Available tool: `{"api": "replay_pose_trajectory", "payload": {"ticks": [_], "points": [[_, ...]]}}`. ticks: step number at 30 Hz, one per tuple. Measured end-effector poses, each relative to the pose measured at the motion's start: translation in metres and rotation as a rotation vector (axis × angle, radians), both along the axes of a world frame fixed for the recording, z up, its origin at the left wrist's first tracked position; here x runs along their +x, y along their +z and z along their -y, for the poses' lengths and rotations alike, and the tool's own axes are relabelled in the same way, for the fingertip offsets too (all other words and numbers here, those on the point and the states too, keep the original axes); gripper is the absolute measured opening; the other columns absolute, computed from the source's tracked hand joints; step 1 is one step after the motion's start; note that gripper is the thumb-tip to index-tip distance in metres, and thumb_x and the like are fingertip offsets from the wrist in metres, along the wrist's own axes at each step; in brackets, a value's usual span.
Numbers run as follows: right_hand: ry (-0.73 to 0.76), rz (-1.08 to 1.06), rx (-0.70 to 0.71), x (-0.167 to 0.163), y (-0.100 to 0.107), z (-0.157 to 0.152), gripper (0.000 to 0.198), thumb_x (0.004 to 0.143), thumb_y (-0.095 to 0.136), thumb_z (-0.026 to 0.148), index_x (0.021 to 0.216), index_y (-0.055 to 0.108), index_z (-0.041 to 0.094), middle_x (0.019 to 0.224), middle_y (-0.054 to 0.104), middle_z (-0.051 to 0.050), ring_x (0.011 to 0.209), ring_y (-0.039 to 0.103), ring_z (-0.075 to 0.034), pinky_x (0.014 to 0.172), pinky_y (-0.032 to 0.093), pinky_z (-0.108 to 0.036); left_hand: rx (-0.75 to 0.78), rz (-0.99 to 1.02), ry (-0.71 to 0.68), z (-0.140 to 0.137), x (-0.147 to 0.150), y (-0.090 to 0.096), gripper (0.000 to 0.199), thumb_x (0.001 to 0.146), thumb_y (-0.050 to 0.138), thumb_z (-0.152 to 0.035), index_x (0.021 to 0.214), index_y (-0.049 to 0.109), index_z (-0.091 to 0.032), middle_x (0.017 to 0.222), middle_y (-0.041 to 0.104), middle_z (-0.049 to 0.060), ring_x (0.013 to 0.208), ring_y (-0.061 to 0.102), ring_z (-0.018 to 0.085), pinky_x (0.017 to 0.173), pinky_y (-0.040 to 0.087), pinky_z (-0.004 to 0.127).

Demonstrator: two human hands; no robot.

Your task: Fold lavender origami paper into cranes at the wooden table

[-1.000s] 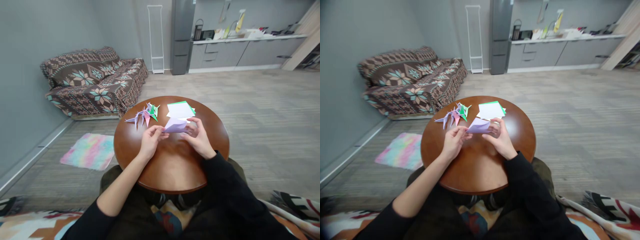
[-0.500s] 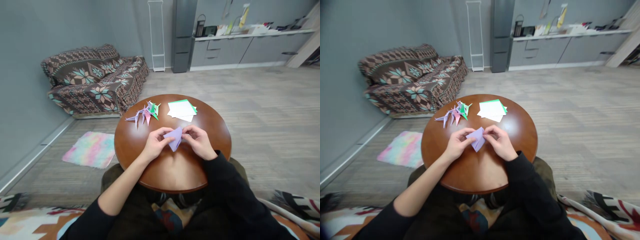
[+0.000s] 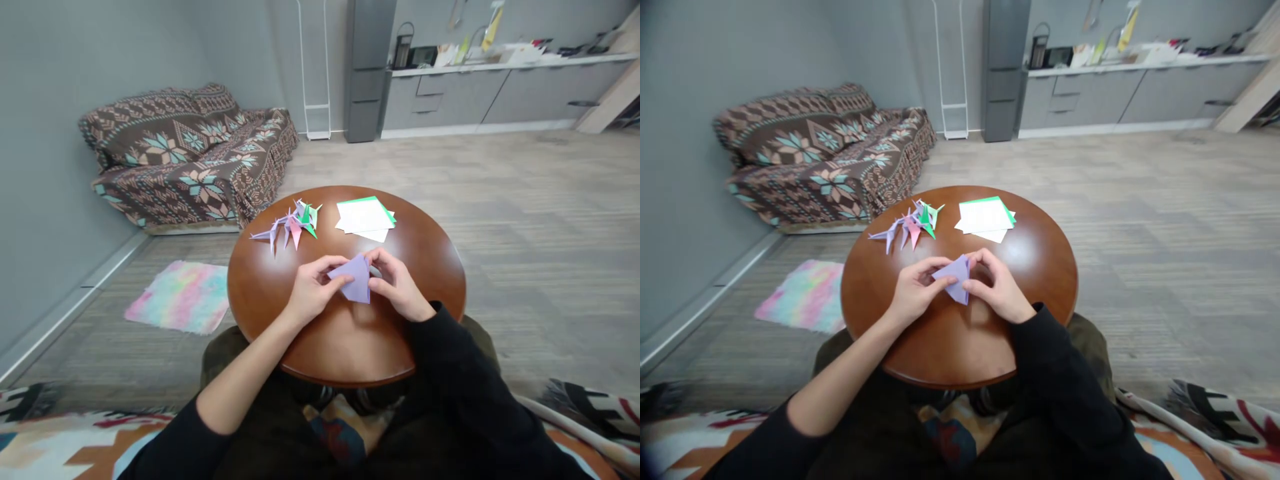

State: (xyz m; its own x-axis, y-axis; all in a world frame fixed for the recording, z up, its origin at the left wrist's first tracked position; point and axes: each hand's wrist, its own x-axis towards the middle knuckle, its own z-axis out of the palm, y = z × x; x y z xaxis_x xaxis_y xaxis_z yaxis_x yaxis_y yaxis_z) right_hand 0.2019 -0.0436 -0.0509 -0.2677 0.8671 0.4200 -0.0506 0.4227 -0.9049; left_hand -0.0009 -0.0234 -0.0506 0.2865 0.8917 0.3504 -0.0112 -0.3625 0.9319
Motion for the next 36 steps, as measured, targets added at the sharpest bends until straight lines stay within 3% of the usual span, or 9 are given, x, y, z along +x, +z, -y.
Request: {"api": "replay_pose_trajectory", "payload": {"ticks": [8, 13, 15, 19, 22, 25, 30, 33, 36], "points": [[-0.059, 0.161, 0.013, -0.009, 0.01, 0.006, 0.022, 0.089, 0.067, 0.035, 0.099, 0.052, 0.023, 0.103, 0.061, -0.004, 0.096, 0.058, -0.023, 0.089, 0.047, -0.034, 0.083, -0.055, 0.058, 0.004, 0.0, 0.004, 0.032, 0.082, 0.078, -0.027, 0.112, 0.07, -0.019, 0.104, 0.077, 0.007, 0.097, 0.074, 0.022, 0.09, 0.059, 0.033], [-0.178, 0.348, 0.101, -0.009, 0.017, 0.007, 0.018, 0.082, 0.056, 0.02, 0.099, 0.056, 0.023, 0.102, 0.064, -0.006, 0.098, 0.057, -0.027, 0.09, 0.045, -0.04, 0.049, -0.027, -0.009, 0.004, 0.001, 0.002, 0.036, 0.085, 0.075, -0.026, 0.119, 0.066, -0.019, 0.113, 0.075, 0.01, 0.106, 0.072, 0.023, 0.096, 0.058, 0.035], [-0.219, 0.425, 0.147, -0.011, 0.018, 0.007, 0.016, 0.082, 0.055, 0.019, 0.097, 0.056, 0.024, 0.101, 0.065, -0.006, 0.1, 0.058, -0.028, 0.094, 0.043, -0.044, 0.017, -0.025, -0.032, 0.003, 0.0, 0.003, 0.035, 0.086, 0.075, -0.029, 0.119, 0.067, -0.019, 0.113, 0.075, 0.01, 0.106, 0.072, 0.023, 0.096, 0.057, 0.034], [-0.219, 0.47, 0.204, -0.013, 0.022, 0.009, 0.008, 0.095, 0.056, 0.029, 0.099, 0.061, 0.025, 0.102, 0.067, -0.006, 0.103, 0.059, -0.028, 0.104, 0.038, -0.049, -0.012, -0.049, 0.008, -0.002, -0.002, 0.006, 0.029, 0.094, 0.065, -0.041, 0.106, 0.074, -0.017, 0.107, 0.078, 0.009, 0.101, 0.073, 0.023, 0.094, 0.056, 0.033], [-0.146, 0.402, 0.178, -0.009, 0.023, 0.007, 0.012, 0.099, 0.057, 0.032, 0.105, 0.065, 0.025, 0.105, 0.069, -0.006, 0.102, 0.062, -0.027, 0.099, 0.043, -0.044, -0.081, 0.015, 0.015, -0.008, -0.005, 0.004, 0.034, 0.095, 0.063, -0.047, 0.104, 0.077, -0.017, 0.107, 0.079, 0.01, 0.102, 0.072, 0.024, 0.093, 0.055, 0.034], [-0.109, 0.271, 0.079, -0.005, 0.018, 0.004, 0.018, 0.094, 0.067, 0.03, 0.111, 0.066, 0.024, 0.11, 0.069, -0.007, 0.098, 0.064, -0.024, 0.089, 0.049, -0.038, -0.215, 0.157, -0.108, -0.009, -0.006, 0.0, 0.039, 0.089, 0.072, -0.044, 0.119, 0.072, -0.019, 0.115, 0.077, 0.011, 0.105, 0.073, 0.026, 0.09, 0.057, 0.034], [-0.131, -0.1, -0.145, -0.011, 0.003, -0.005, 0.036, 0.078, 0.084, 0.033, 0.104, 0.062, 0.024, 0.105, 0.066, -0.004, 0.087, 0.068, -0.02, 0.071, 0.056, -0.031, -0.283, 0.225, -0.293, -0.005, -0.002, 0.001, 0.078, 0.076, 0.085, -0.022, 0.146, 0.051, -0.031, 0.128, 0.07, 0.009, 0.104, 0.073, 0.022, 0.086, 0.059, 0.03], [-0.225, -0.184, -0.178, -0.014, 0.0, -0.005, 0.041, 0.073, 0.088, 0.037, 0.096, 0.057, 0.023, 0.118, 0.065, -0.006, 0.077, 0.068, -0.015, 0.065, 0.056, -0.028, -0.239, 0.208, -0.226, -0.006, 0.0, 0.002, 0.053, 0.074, 0.085, -0.02, 0.123, 0.067, -0.023, 0.119, 0.071, 0.008, 0.099, 0.073, 0.021, 0.085, 0.059, 0.029], [-0.24, -0.195, -0.144, -0.013, 0.002, 0.001, 0.035, 0.08, 0.083, 0.041, 0.099, 0.06, 0.023, 0.141, 0.058, -0.009, 0.086, 0.073, -0.016, 0.075, 0.06, -0.031, -0.188, 0.22, -0.069, -0.011, -0.001, -0.001, 0.028, 0.073, 0.086, -0.025, 0.096, 0.071, -0.016, 0.103, 0.073, 0.007, 0.093, 0.072, 0.02, 0.085, 0.059, 0.031]]}}
